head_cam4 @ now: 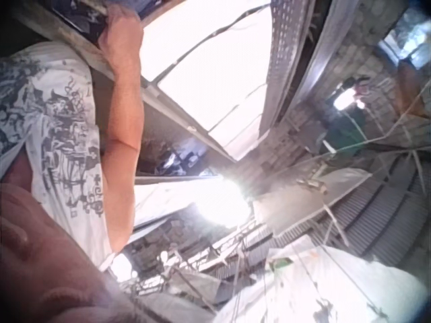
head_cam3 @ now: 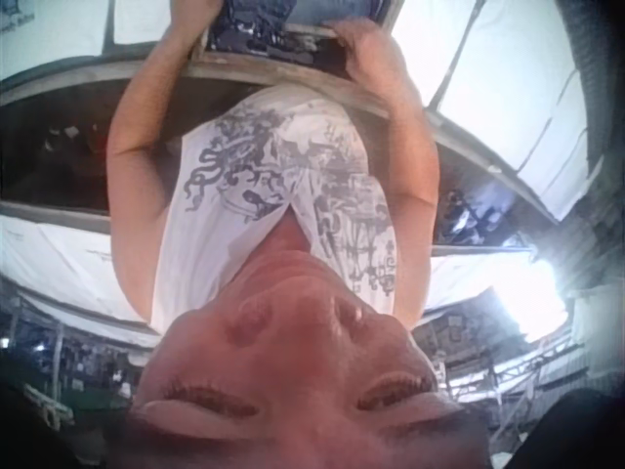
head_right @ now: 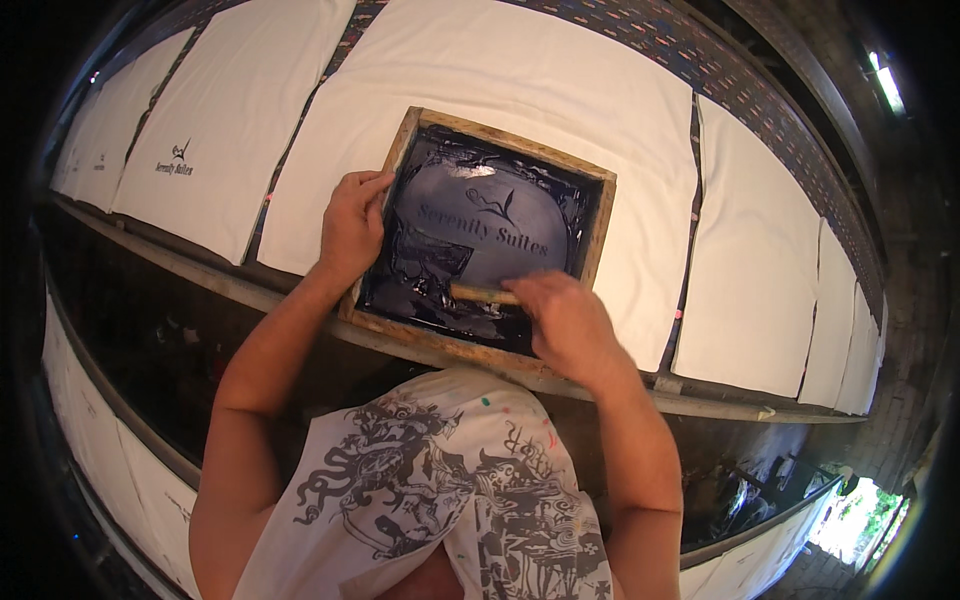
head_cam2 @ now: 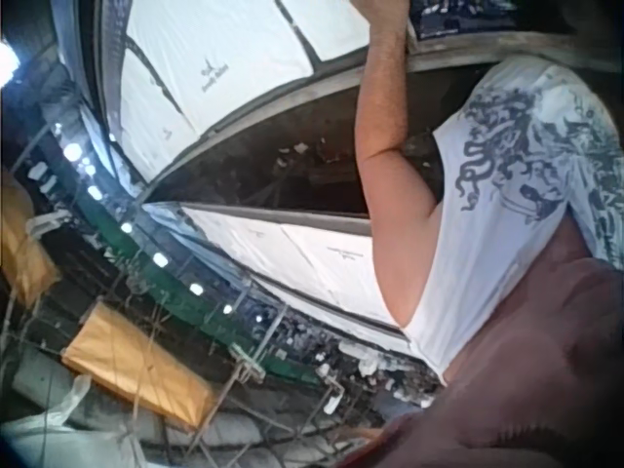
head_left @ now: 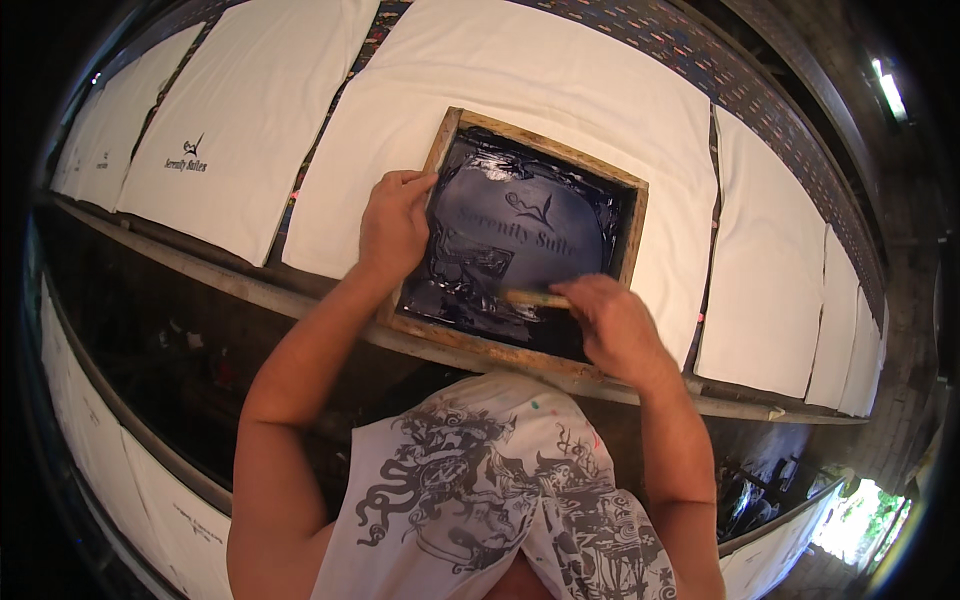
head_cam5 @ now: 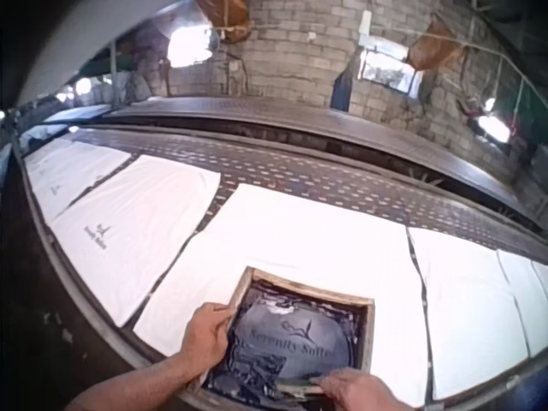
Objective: The person performs screen printing on white t-shirts. They align a screen printing frame on each shirt, pull a squeegee across the screen to apply ink, lift the frame, and then move to the next shirt. The process is repeated for multiple shirts.
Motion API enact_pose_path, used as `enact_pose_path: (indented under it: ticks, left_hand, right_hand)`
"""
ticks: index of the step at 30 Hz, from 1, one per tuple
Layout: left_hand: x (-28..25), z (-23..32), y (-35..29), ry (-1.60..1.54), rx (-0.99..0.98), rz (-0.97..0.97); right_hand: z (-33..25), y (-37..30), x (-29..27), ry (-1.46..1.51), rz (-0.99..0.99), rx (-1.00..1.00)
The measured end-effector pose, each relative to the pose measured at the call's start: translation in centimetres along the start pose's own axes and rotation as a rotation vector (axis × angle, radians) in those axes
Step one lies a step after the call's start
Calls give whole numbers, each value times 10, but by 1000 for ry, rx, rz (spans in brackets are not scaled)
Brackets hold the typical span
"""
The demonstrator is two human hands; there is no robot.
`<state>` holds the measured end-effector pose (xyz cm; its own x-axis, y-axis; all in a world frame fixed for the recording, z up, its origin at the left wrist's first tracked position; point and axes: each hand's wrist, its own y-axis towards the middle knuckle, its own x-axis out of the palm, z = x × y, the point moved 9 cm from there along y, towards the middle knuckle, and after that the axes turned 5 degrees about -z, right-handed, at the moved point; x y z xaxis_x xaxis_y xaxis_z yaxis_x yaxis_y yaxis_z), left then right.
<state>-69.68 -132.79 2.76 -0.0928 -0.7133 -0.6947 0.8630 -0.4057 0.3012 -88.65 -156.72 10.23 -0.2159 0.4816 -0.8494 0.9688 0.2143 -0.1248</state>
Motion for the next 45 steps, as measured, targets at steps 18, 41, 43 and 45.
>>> enact_pose_path:
  ticks: [18, 41, 43, 45]
  left_hand:
    - [2, 11, -3, 34, -35, -9]
    - [0, 12, -4, -11, -45, 3]
    - [1, 12, -4, 1, -56, -2]
    - [0, 12, -4, 9, -62, -1]
  right_hand:
    - [-23, 63, 29, -192, 189, -214]
    - [36, 151, -31, -76, -4, -35]
    - [18, 152, -23, -120, 47, -241]
    - [1, 151, -15, -146, 45, -394]
